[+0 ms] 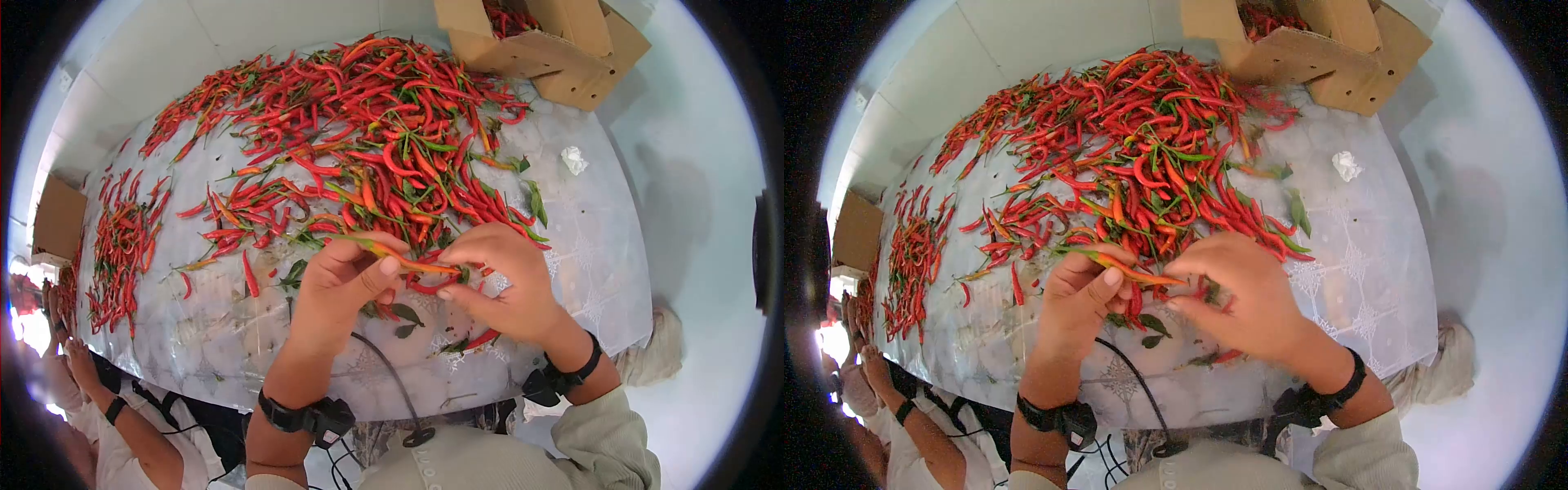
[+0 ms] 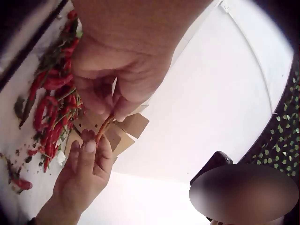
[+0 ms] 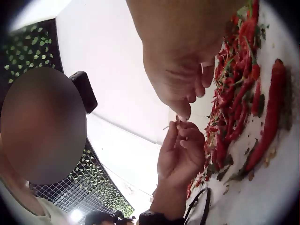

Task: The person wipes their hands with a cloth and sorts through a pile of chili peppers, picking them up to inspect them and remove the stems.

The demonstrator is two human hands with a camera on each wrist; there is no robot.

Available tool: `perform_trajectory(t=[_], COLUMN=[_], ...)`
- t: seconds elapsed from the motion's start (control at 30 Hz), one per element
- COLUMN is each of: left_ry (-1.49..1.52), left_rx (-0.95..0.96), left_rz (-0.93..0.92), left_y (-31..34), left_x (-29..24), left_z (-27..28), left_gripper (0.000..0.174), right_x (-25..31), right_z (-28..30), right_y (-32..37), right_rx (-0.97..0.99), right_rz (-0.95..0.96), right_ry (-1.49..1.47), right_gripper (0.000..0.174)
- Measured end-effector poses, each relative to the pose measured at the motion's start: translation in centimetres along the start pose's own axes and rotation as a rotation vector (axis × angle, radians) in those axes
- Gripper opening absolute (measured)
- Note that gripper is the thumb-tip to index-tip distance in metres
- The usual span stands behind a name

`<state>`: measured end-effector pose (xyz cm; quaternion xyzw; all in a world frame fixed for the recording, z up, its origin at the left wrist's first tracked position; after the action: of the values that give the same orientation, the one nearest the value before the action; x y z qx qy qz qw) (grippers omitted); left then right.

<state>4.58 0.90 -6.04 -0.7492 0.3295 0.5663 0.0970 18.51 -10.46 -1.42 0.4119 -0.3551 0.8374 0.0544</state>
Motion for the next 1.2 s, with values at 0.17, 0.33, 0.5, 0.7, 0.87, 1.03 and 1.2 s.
perform_trajectory(t=[0.17, 0.33, 0.5, 0.7, 0.87, 1.03, 1.2], left_ry=[0.086, 0.183, 0.173, 0.088, -0.041, -0.122, -0.21], left_rx=[-0.103, -0.103, -0.056, -0.143, -0.255, -0.165, -0.378], left_rz=[-0.02, -0.043, 0.003, 0.042, 0.076, -0.083, -0.322], left_y=[-0.1, -0.9, -0.9, -0.9, -0.9, -0.4, -0.3], left_x=[-0.7, -0.7, -0.4, 0.1, 0.0, -1.0, -2.4], left_z=[0.2, 2.0, 1.5, 2.0, 1.9, 0.4, 1.7], left_gripper=[0.018, 0.017, 0.015, 0.019, 0.041, 0.062, 0.061], right_x=[-1.5, -2.4, -2.7, -3.1, -3.4, -5.0, -5.8], right_z=[1.9, 1.5, 0.4, 0.8, 1.4, 0.8, 0.1], right_y=[0.2, 2.2, 3.5, 2.4, 1.2, 1.7, 2.3], right_rx=[0.365, 0.755, 0.838, 0.603, 0.359, 0.292, 0.221], right_rz=[-0.205, -0.186, -0.116, -0.145, -0.216, -0.69, -0.9], right_ry=[0.074, 0.057, 0.177, 0.075, -0.083, -0.497, -0.685], right_gripper=[0.037, 0.032, 0.023, 0.019, 0.015, 0.018, 0.018])
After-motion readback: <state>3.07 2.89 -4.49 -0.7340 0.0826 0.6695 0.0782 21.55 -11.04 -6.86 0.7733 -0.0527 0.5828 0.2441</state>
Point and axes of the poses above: each hand's wrist, its own y-axis away from the middle knuckle, its own z-axis out of the back of the hand, x = y × z, the point moved 6 cm from there along -y, towards the middle knuckle, and after that the axes turned 15 degrees about -x, right-handed, at the moved point
